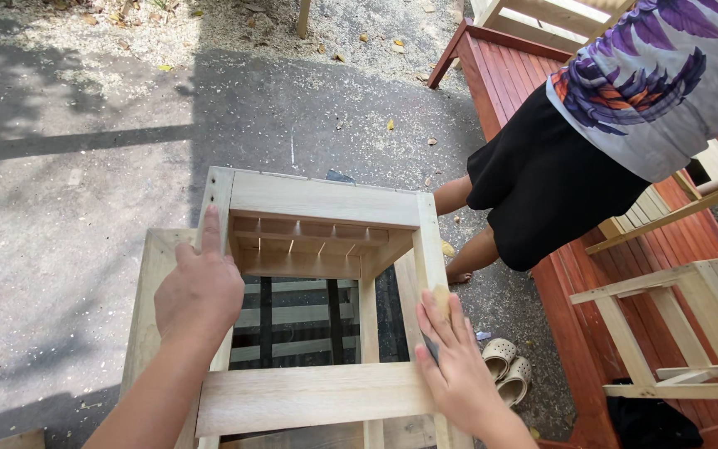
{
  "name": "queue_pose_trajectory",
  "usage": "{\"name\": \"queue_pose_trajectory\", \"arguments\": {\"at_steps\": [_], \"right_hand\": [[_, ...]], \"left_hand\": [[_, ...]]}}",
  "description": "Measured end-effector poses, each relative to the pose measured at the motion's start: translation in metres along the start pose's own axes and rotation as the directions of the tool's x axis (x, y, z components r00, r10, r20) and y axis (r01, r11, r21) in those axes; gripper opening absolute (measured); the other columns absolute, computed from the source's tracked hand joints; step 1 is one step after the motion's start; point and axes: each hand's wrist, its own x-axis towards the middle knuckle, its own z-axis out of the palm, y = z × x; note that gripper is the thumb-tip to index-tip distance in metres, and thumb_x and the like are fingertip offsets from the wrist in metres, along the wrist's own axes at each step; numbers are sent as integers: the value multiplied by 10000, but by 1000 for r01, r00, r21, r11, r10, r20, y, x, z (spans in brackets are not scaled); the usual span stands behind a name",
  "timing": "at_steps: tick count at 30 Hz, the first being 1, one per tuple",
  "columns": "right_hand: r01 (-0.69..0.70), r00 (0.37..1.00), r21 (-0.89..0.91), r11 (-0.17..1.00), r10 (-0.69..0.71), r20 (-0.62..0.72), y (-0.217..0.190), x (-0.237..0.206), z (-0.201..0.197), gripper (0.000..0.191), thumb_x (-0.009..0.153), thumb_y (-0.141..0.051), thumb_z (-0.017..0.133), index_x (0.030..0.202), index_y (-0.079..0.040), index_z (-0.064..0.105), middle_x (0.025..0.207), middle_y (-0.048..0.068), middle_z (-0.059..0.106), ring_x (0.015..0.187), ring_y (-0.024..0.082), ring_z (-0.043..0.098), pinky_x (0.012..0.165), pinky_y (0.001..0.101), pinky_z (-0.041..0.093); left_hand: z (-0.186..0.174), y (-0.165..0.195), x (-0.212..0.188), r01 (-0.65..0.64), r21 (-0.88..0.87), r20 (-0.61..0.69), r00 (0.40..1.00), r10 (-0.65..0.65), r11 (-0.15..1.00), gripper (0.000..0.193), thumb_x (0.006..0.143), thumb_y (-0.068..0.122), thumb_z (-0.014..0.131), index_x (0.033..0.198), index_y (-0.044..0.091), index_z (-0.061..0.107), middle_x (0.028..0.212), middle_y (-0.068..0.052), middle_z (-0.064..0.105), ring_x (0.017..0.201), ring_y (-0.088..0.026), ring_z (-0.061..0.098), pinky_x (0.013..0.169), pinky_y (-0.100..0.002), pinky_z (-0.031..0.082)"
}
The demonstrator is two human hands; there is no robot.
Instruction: The person sands the edges and corners of a wooden chair frame using sandpaper. They hold the frame with one hand and rub the sandpaper along the top rails and side edges, occasionally switching hands to reach different areas.
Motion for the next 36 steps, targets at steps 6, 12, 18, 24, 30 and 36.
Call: {"name": "queue_pose_trajectory", "arguments": {"at_steps": [6,12,18,24,30,36], "right_hand": [[-46,982,40,998,52,-180,36,71,22,703,1050,-398,359,1604,-16,157,1697,214,38,1555,431,24,1225,464,131],[-194,964,303,933,238,-116,53,197,-9,730,1048,-451,329,1613,-27,142,1715,157,8,1554,349,148,1237,424,189],[-136,986,487,863,166,-18,7,7,-1,790,1014,-427,368,1604,7,73,1729,134,-37,1573,307,100,1216,413,150],[-22,992,112,993,36,-122,27,43,12,734,1056,-420,366,1607,-8,109,1696,224,-50,1576,397,17,1234,450,135],[-212,967,79,974,221,-125,46,213,-7,735,1063,-486,308,1609,-25,138,1699,214,-6,1588,362,41,1269,433,129],[83,984,-45,996,-89,-154,29,76,10,747,1058,-423,333,1604,33,104,1694,244,-13,1561,382,-42,1234,462,65]], "left_hand": [[-8,6,3,39,20,90,995,-41,999,709,1045,318,390,1673,332,61,1425,-205,498,945,-349,734,779,-454,614],[-10,8,-2,32,35,61,998,-34,999,708,1034,314,389,1661,320,60,1429,-214,485,866,-321,727,700,-425,616],[-7,10,-11,57,47,112,992,-62,997,697,1057,315,358,1679,317,43,1444,-215,494,788,-248,738,638,-369,624],[-2,8,-11,46,53,78,996,-50,998,716,1035,315,386,1665,334,45,1454,-208,476,889,-327,732,742,-430,615],[4,5,-1,65,61,101,992,-71,996,731,1041,317,385,1678,341,27,1428,-207,499,925,-335,737,784,-449,612],[3,4,-4,50,34,81,995,-53,998,716,1043,320,379,1671,341,36,1437,-217,482,938,-353,727,788,-462,605]]}}
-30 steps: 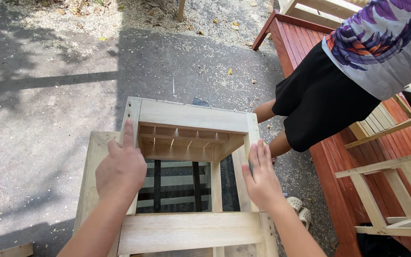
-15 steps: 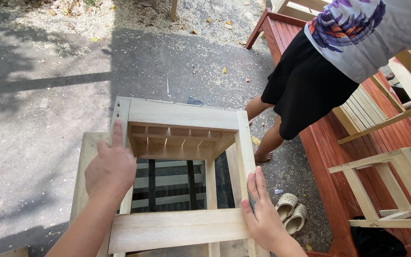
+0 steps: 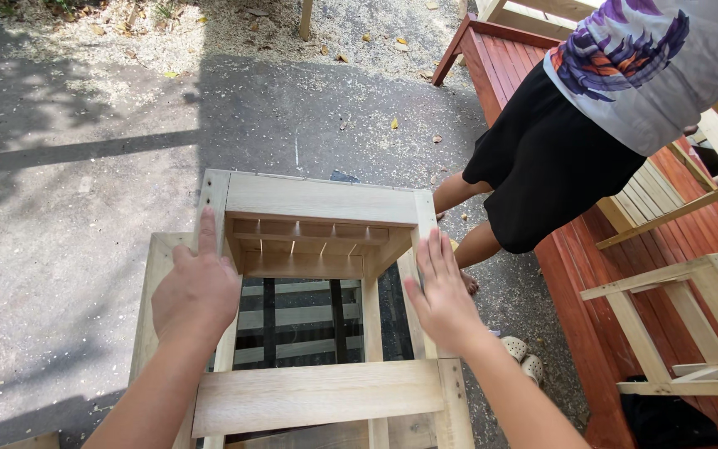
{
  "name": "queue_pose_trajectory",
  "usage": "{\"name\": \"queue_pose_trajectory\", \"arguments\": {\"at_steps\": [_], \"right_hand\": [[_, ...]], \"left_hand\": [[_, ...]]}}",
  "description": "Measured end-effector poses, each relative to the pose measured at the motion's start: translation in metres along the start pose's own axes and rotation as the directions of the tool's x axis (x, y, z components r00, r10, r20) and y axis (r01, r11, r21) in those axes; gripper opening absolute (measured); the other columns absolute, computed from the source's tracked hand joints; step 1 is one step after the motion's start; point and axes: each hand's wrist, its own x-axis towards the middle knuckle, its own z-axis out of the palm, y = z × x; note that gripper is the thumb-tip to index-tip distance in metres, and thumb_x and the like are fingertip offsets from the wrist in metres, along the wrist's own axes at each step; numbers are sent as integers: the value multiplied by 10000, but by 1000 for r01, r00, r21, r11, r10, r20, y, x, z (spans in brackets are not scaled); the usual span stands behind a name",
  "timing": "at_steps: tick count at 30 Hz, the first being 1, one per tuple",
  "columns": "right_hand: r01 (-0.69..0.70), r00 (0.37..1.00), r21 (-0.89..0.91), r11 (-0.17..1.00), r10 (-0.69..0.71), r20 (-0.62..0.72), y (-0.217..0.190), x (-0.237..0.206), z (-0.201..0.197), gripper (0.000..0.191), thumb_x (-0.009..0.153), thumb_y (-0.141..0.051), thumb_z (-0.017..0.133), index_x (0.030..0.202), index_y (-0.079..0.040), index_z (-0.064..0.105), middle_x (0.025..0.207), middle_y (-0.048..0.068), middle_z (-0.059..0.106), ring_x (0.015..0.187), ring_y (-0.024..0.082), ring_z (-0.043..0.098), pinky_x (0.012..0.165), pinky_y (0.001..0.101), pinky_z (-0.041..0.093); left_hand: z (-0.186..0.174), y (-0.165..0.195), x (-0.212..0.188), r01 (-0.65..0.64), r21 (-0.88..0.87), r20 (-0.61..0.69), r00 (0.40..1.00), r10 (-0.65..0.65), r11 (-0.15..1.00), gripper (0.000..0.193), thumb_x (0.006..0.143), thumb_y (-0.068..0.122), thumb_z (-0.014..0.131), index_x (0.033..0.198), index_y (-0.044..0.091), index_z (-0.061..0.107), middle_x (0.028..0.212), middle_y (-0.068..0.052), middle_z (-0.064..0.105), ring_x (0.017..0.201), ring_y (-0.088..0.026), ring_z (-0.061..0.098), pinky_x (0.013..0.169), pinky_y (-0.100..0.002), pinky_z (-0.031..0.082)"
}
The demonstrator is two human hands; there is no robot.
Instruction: The person sands the edges and corners of a wooden chair frame using sandpaper. They hold the frame with one hand and rub the sandpaper along the top rails and side edges, occasionally switching hands to reach different areas.
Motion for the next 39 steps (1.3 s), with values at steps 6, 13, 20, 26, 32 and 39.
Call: {"name": "queue_pose_trajectory", "arguments": {"at_steps": [6,13,20,26,32,39], "right_hand": [[-34,999,7,999,34,21,-13,-47,-4,746,1048,-415,335,1596,39,113,1687,250,24,1562,401,-3,1229,467,88],[-129,984,33,991,132,-120,19,120,-7,727,1084,-442,344,1578,76,213,1670,319,65,1562,451,65,1260,477,120],[29,995,102,994,-19,-97,-22,-69,-11,701,1070,-379,359,1596,50,184,1706,245,69,1587,395,40,1261,468,115],[1,996,-4,1000,-2,-85,-36,-130,-10,711,1035,-356,394,1572,65,193,1673,270,104,1557,419,73,1226,470,132],[-190,978,-24,981,187,-92,-5,-14,-1,718,1064,-422,357,1566,72,216,1665,290,86,1552,424,86,1241,464,131],[-94,994,-132,987,86,-68,-78,-183,-14,702,1045,-430,333,1592,-8,211,1675,232,109,1546,374,88,1210,475,92]], "left_hand": [[-11,3,-8,9,17,12,1000,-9,1000,715,1044,316,380,1675,336,45,1455,-206,481,954,-337,740,775,-439,624],[-1,4,-5,7,33,-6,1000,-6,999,714,1047,316,381,1675,327,42,1435,-211,488,957,-340,733,751,-435,627],[5,-1,-14,-20,17,-34,999,21,1000,704,1057,343,377,1682,335,54,1360,-200,531,996,-347,716,825,-457,594],[-2,3,-17,-22,8,-50,998,23,1000,703,1052,338,374,1676,322,50,1387,-215,506,1008,-335,711,798,-450,600],[2,-3,-20,-83,-21,-117,990,81,996,708,1043,349,407,1681,272,109,1368,-206,535,1043,-364,691,844,-468,574],[14,-32,-54,-204,44,-170,963,209,978,672,1020,442,372,1629,240,172,1533,-198,367,1279,-359,541,917,-461,569]]}}
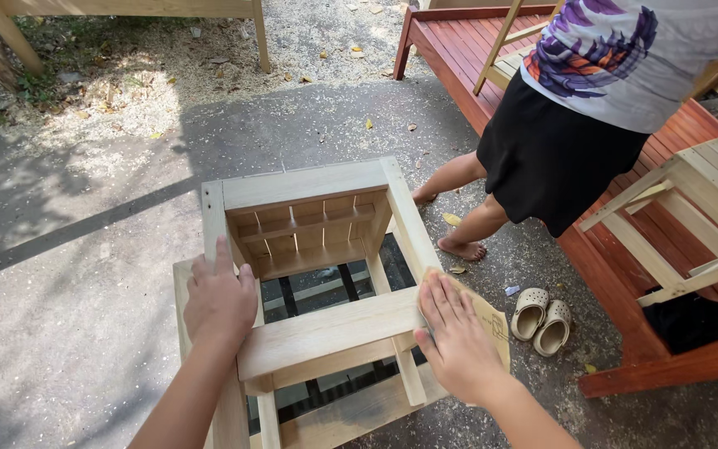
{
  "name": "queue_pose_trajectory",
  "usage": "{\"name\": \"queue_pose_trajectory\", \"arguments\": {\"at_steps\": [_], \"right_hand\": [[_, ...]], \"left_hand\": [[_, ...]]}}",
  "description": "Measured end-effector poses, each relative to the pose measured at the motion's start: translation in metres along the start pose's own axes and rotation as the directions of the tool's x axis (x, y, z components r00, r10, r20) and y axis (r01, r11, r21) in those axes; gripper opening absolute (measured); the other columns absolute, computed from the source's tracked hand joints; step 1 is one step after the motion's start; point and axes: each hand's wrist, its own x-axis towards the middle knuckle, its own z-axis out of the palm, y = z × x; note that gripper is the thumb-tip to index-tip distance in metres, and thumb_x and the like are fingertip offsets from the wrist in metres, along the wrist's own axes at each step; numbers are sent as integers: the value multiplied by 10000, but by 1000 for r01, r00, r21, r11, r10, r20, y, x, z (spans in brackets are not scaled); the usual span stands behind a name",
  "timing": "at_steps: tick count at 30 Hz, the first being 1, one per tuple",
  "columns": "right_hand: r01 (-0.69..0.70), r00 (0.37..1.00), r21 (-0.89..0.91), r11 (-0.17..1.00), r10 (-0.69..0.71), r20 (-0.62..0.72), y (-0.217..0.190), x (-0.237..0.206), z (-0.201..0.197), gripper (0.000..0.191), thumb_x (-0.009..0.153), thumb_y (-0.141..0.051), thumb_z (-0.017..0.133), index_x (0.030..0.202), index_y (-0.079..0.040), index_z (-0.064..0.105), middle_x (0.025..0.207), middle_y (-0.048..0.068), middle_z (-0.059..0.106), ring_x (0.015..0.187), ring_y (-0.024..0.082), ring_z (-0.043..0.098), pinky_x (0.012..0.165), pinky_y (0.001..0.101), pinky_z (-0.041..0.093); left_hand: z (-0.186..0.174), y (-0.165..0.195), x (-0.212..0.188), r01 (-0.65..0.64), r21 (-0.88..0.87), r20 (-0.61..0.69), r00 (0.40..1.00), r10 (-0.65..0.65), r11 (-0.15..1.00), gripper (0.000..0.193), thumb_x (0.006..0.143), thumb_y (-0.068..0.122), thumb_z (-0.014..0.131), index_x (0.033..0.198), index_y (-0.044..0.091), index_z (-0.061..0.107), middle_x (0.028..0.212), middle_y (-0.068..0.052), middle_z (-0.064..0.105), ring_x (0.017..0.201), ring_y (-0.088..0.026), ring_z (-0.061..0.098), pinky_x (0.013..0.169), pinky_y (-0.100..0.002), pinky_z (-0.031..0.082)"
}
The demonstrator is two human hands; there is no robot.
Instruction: The person sands the edges and corners of a wooden chair frame using sandpaper. They hold the frame with one hand and rub the sandpaper along the top rails and side edges, occasionally switching hands to reach different areas.
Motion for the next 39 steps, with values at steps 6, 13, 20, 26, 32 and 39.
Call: {"name": "queue_pose_trajectory", "arguments": {"at_steps": [6,13,20,26,32,39], "right_hand": [[-141,989,13,990,142,-44,-3,39,1,647,1041,-451,353,1598,-132,271,1645,276,132,1519,446,150,1205,499,192],[57,993,47,997,-51,-109,1,-12,-23,624,1049,-411,391,1569,-75,312,1667,221,193,1548,404,186,1241,481,177],[32,999,129,991,-27,-42,24,19,-33,667,1044,-389,391,1564,7,259,1667,247,135,1516,474,100,1204,497,130],[91,994,47,995,-88,-65,16,15,-52,695,1058,-434,327,1565,31,231,1667,223,141,1552,360,108,1248,452,111],[119,993,-16,993,-120,-17,7,-17,-72,716,1031,-452,309,1568,8,198,1657,210,119,1528,327,90,1207,454,101],[25,998,-8,1000,-25,-50,2,26,-52,705,1058,-450,312,1564,29,203,1662,218,136,1560,337,93,1235,456,120]], "left_hand": [[11,-28,-74,5,47,-23,1000,-4,999,675,1027,526,304,1628,244,180,1510,-204,369,1225,-401,566,946,-484,544],[-4,-19,-144,203,19,76,976,-204,979,716,1014,603,267,1662,328,136,1378,-161,484,1068,-396,691,865,-502,606],[-29,-14,-137,223,17,113,968,-224,975,807,975,705,296,1685,400,63,1181,-257,704,1098,-424,699,941,-515,567],[-39,-9,-146,238,-51,44,971,-236,970,767,944,715,329,1639,456,133,1112,-212,732,1062,-431,698,890,-525,569],[-47,-2,-149,220,-59,39,975,-218,974,777,954,721,315,1650,410,162,1033,-213,754,977,-411,726,822,-509,587],[-55,-13,-151,191,-80,78,980,-185,978,1042,789,865,419,1653,367,119,969,-207,758,930,-383,739,749,-491,604]]}}
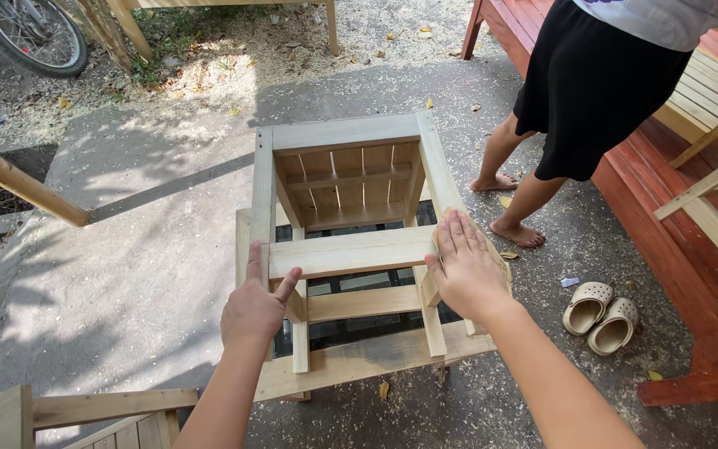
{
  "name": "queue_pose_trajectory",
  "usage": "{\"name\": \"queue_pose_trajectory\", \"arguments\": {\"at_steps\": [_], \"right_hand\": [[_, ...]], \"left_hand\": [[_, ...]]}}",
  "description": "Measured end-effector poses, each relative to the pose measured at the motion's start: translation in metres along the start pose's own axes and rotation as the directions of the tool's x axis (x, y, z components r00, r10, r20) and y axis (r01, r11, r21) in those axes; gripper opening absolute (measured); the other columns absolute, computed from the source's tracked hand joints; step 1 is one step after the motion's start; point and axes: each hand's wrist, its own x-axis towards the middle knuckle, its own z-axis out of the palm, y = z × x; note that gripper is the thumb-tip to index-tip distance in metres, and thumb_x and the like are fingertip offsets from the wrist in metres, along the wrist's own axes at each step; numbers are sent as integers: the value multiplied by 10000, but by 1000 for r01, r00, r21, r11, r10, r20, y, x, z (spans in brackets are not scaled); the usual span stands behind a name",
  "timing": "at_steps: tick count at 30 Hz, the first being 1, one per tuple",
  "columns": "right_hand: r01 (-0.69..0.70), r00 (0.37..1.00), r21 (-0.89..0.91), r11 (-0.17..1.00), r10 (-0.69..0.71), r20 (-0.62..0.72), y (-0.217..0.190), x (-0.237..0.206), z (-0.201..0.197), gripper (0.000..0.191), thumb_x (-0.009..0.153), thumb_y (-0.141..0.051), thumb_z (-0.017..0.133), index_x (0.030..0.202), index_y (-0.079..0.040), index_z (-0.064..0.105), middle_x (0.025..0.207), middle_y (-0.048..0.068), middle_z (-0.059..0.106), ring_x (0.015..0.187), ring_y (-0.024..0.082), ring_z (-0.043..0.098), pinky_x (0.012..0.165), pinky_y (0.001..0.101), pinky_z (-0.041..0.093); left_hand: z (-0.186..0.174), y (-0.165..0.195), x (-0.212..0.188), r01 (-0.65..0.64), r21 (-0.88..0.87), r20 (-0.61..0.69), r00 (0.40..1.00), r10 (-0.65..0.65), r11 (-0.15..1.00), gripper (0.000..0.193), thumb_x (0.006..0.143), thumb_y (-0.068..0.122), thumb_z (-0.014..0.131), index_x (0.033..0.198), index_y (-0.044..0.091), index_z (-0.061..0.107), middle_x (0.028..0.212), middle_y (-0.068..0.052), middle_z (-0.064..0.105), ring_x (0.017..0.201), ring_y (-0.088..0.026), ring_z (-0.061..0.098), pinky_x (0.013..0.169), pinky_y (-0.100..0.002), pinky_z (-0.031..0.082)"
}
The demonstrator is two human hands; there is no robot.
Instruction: The person sands the edges and corners of a wooden chair frame using sandpaper. They hold the frame with one hand and rub the sandpaper along the top rails and side edges, occasionally switching hands to reach different areas.
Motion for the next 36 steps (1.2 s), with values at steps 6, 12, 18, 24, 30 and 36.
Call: {"name": "queue_pose_trajectory", "arguments": {"at_steps": [6,12,18,24,30,36], "right_hand": [[96,994,8,995,-96,42,-2,-58,-11,726,990,-429,384,1554,-4,213,1643,206,142,1522,339,116,1200,458,129],[-43,998,83,996,40,41,2,34,-6,710,1056,-420,350,1574,39,191,1666,241,118,1547,364,85,1228,464,109],[111,994,31,993,-111,20,-9,-85,-34,701,1024,-416,363,1563,12,230,1656,220,142,1534,352,102,1207,465,97],[12,999,40,999,-13,35,-3,23,-33,692,1062,-430,354,1556,42,242,1669,254,130,1558,372,97,1240,465,114],[39,999,31,999,-41,35,-9,1,-33,673,1054,-420,350,1555,19,259,1667,225,142,1555,354,101,1236,478,111],[155,988,39,987,-154,-23,-9,-66,-36,679,1032,-389,366,1535,54,262,1647,265,165,1542,393,112,1228,471,123]], "left_hand": [[-5,0,2,1,14,20,1000,-1,1000,1207,683,904,485,1673,353,71,919,-195,777,871,-352,770,703,-452,626],[-7,-2,0,-32,22,-10,999,32,999,1167,712,908,471,1660,347,87,943,-207,754,869,-381,743,686,-471,612],[-15,4,-7,-10,57,17,1000,9,998,1198,703,912,413,1684,332,45,862,-199,756,794,-345,756,624,-440,612],[-25,10,-6,14,61,29,999,-16,998,1208,677,923,401,1680,339,67,796,-164,751,725,-290,758,565,-401,607],[-28,5,-7,12,64,32,999,-14,998,1208,682,924,406,1685,342,69,822,-172,755,743,-303,760,561,-405,603],[-27,4,-2,3,69,12,1000,-4,998,1203,687,929,414,1675,334,75,829,-168,753,759,-307,756,562,-407,604]]}}
